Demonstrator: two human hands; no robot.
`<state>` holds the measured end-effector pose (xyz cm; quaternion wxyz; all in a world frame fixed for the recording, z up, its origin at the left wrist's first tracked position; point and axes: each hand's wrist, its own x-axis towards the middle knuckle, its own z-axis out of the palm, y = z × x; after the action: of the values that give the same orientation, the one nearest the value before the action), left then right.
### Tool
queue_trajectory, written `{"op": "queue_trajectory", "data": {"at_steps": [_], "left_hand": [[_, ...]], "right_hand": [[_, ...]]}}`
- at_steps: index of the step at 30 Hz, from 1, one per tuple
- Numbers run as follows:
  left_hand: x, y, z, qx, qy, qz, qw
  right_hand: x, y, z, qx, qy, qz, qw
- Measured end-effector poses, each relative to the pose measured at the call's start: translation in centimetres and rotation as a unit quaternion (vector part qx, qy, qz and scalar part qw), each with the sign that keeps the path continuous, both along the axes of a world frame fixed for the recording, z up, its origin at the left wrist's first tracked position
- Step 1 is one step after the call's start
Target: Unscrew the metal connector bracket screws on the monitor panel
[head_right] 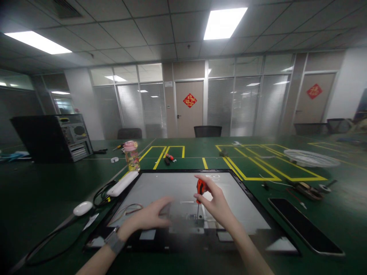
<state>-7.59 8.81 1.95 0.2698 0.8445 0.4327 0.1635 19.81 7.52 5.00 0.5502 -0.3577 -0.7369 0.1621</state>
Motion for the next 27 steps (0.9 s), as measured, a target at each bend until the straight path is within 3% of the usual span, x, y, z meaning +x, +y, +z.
{"op": "queue_trajectory", "data": {"at_steps": [10, 14, 16, 18, 20, 24, 27], "left_hand": [[0.1, -0.3, 0.5, -0.002, -0.003, 0.002, 1.000], [0.0, -0.3, 0.5, -0.012, 0.003, 0.007, 1.000], [0.1, -0.4, 0.6, -0.012, 0.004, 0.012, 1.000], [0.2, -0.6, 0.8, -0.012, 0.003, 0.013, 1.000], [0.3, -0.7, 1.0, -0.011, 0.005, 0.009, 1.000], [0.3, -0.7, 1.1, -0.010, 0.004, 0.005, 1.000], [0.2, -0.5, 0.9, -0.008, -0.001, 0.007, 1.000]], "right_hand": [[-0.1, 0.2, -0.4, 0.011, 0.046, -0.023, 0.999], [0.8, 0.2, -0.1, 0.084, 0.086, -0.154, 0.981], [1.6, 0.5, -0.1, 0.122, 0.042, -0.234, 0.964], [2.4, 0.9, -0.3, 0.129, -0.031, -0.260, 0.957], [3.0, 1.4, -0.6, 0.090, -0.142, -0.278, 0.946], [3.4, 2.0, -1.6, -0.137, -0.338, -0.281, 0.887], [3.3, 2.1, -2.5, -0.174, -0.373, -0.247, 0.877]]}}
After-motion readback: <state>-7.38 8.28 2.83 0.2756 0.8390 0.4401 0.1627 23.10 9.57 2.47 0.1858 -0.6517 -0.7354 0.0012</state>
